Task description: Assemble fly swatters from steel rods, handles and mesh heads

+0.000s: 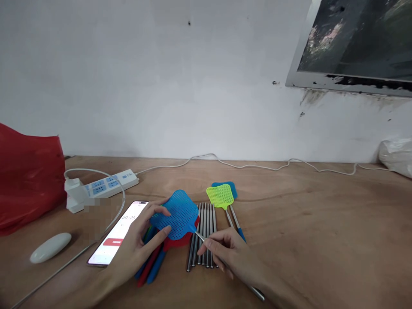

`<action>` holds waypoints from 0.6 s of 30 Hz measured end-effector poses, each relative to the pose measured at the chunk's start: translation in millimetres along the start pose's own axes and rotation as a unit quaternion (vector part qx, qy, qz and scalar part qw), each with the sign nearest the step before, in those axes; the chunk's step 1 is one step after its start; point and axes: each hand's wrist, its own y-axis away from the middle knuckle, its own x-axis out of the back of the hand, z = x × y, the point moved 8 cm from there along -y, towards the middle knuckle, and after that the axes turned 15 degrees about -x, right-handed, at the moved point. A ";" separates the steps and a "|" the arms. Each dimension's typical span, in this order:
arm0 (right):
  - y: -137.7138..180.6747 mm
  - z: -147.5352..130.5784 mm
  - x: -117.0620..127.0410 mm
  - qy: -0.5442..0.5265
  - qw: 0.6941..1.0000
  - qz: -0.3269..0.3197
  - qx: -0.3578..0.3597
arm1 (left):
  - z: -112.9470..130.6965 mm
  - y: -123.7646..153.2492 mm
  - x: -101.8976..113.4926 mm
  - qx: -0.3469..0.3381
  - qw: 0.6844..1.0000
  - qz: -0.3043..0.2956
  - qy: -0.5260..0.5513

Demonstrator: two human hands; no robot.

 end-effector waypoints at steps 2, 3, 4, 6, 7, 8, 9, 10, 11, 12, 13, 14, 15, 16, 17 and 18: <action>-0.6 0.9 -1.1 -0.005 1.000 -0.004 0.001 | -1.1 1.3 -1.5 0.003 1.000 -0.001 0.012; -1.0 1.3 -1.5 -0.007 1.000 -0.006 0.002 | -1.3 1.8 -2.2 0.004 1.000 -0.002 0.017; -1.5 1.7 -1.8 -0.010 1.000 -0.006 0.005 | -1.3 2.2 -2.5 0.004 1.000 -0.003 0.020; -2.5 2.2 -2.3 -0.015 1.000 -0.004 0.012 | -0.3 2.5 -2.7 0.002 1.000 -0.010 0.021; -3.0 2.7 -2.9 -0.016 1.000 -0.004 0.014 | 0.4 2.5 -2.9 0.001 1.000 -0.016 0.020; -3.5 3.3 -3.6 -0.017 1.000 -0.005 0.016 | 1.3 2.6 -3.1 0.000 1.000 -0.023 0.020; -4.1 4.0 -4.0 -0.020 1.000 -0.004 0.018 | 2.2 2.6 -3.4 -0.001 0.999 -0.032 0.023; -4.8 5.0 -4.3 -0.023 1.000 -0.004 0.019 | 3.0 2.8 -3.9 -0.001 0.999 -0.040 0.030; -5.7 6.2 -4.4 -0.027 0.999 -0.003 0.021 | 4.1 3.1 -4.4 -0.001 0.998 -0.047 0.039; -6.7 7.3 -4.2 -0.030 0.999 -0.001 0.025 | 5.4 3.3 -4.8 -0.002 0.997 -0.052 0.051; -7.8 8.4 -3.8 -0.033 0.999 0.001 0.029 | 7.0 3.5 -5.3 -0.004 0.996 -0.055 0.063; -9.2 9.7 -3.6 -0.035 0.999 0.001 0.033 | 8.9 3.7 -5.9 -0.007 0.996 -0.058 0.073; -10.7 11.0 -3.3 -0.036 0.999 0.002 0.037 | 10.6 3.8 -6.4 -0.009 0.995 -0.060 0.079; -12.1 12.0 -2.9 -0.037 0.998 0.003 0.041 | 11.9 3.8 -6.6 -0.010 0.995 -0.058 0.083; -13.2 12.5 -2.7 -0.039 0.998 0.003 0.046 | 12.5 3.9 -6.8 -0.007 0.994 -0.055 0.089; -13.8 12.3 -2.6 -0.043 0.998 0.001 0.051 | 11.9 3.9 -7.2 0.001 0.994 -0.051 0.100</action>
